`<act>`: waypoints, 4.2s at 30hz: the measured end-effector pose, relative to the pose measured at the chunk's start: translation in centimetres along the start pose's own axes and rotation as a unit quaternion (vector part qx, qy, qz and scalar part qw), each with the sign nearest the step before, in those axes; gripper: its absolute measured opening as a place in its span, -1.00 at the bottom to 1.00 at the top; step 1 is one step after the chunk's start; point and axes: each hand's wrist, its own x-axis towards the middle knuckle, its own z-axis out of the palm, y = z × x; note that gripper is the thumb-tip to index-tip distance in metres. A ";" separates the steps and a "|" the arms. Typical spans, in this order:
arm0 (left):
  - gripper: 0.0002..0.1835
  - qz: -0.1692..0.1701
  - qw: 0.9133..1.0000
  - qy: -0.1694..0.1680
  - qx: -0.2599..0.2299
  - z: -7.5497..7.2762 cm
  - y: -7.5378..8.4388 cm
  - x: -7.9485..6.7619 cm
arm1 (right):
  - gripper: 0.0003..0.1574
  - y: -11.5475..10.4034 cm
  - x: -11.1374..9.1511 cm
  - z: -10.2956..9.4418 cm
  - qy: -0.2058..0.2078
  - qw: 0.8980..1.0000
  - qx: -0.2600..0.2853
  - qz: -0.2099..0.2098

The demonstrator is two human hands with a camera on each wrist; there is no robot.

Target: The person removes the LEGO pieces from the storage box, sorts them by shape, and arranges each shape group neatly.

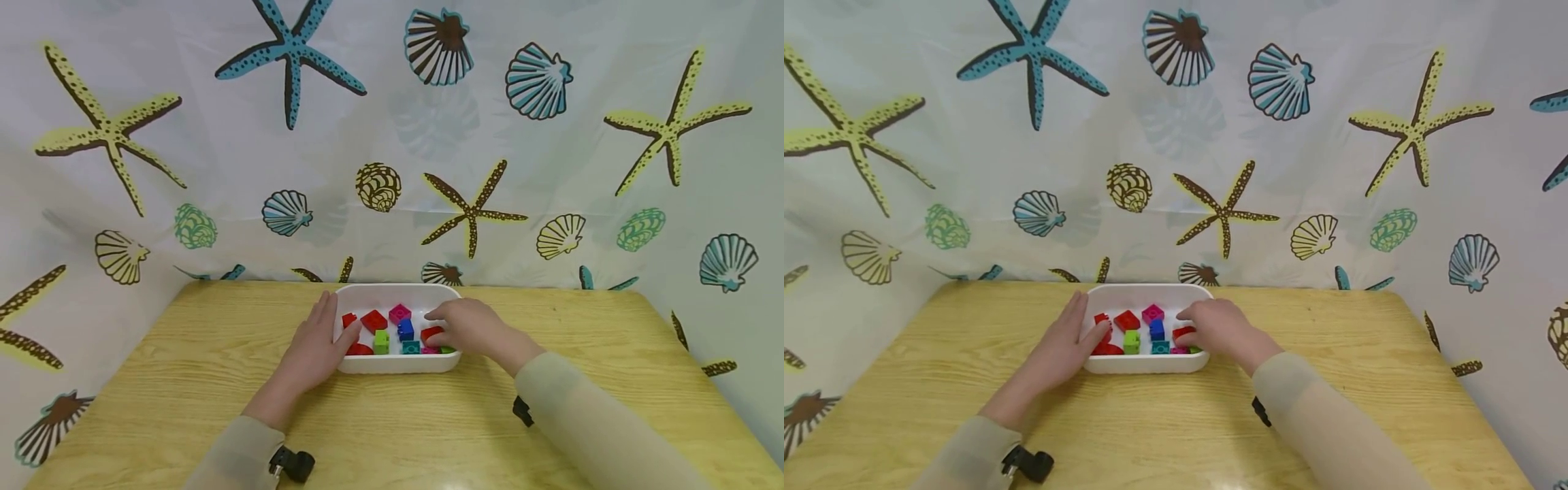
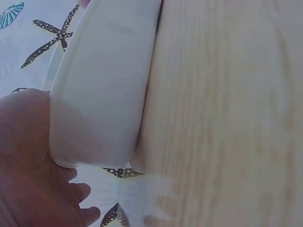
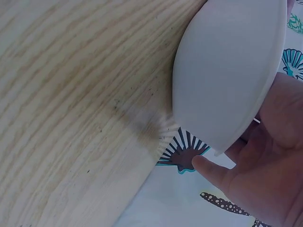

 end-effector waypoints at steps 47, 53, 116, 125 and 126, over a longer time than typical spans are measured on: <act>0.00 -0.018 1.000 -0.008 -0.012 -0.1 0.1 -0.3 | -0.64 -0.3 1.5 1.1 0.065 0.994 0.079 0.025; 0.00 -0.021 1.000 -0.004 -0.014 -0.1 0.2 -0.3 | -0.62 -0.2 1.1 0.8 0.121 0.989 0.082 0.009; -0.02 -0.024 0.999 -0.008 -0.028 0.1 -0.1 0.0 | -0.56 10.9 -3.5 2.0 0.101 0.975 0.184 0.077; -0.02 -0.025 0.999 -0.009 -0.030 0.1 -0.1 -0.1 | -0.53 11.2 -3.4 2.5 0.096 0.969 0.209 0.088; -0.02 -0.026 0.999 -0.009 -0.030 0.1 -0.1 -0.1 | -0.52 11.2 -3.4 2.6 0.095 0.968 0.213 0.092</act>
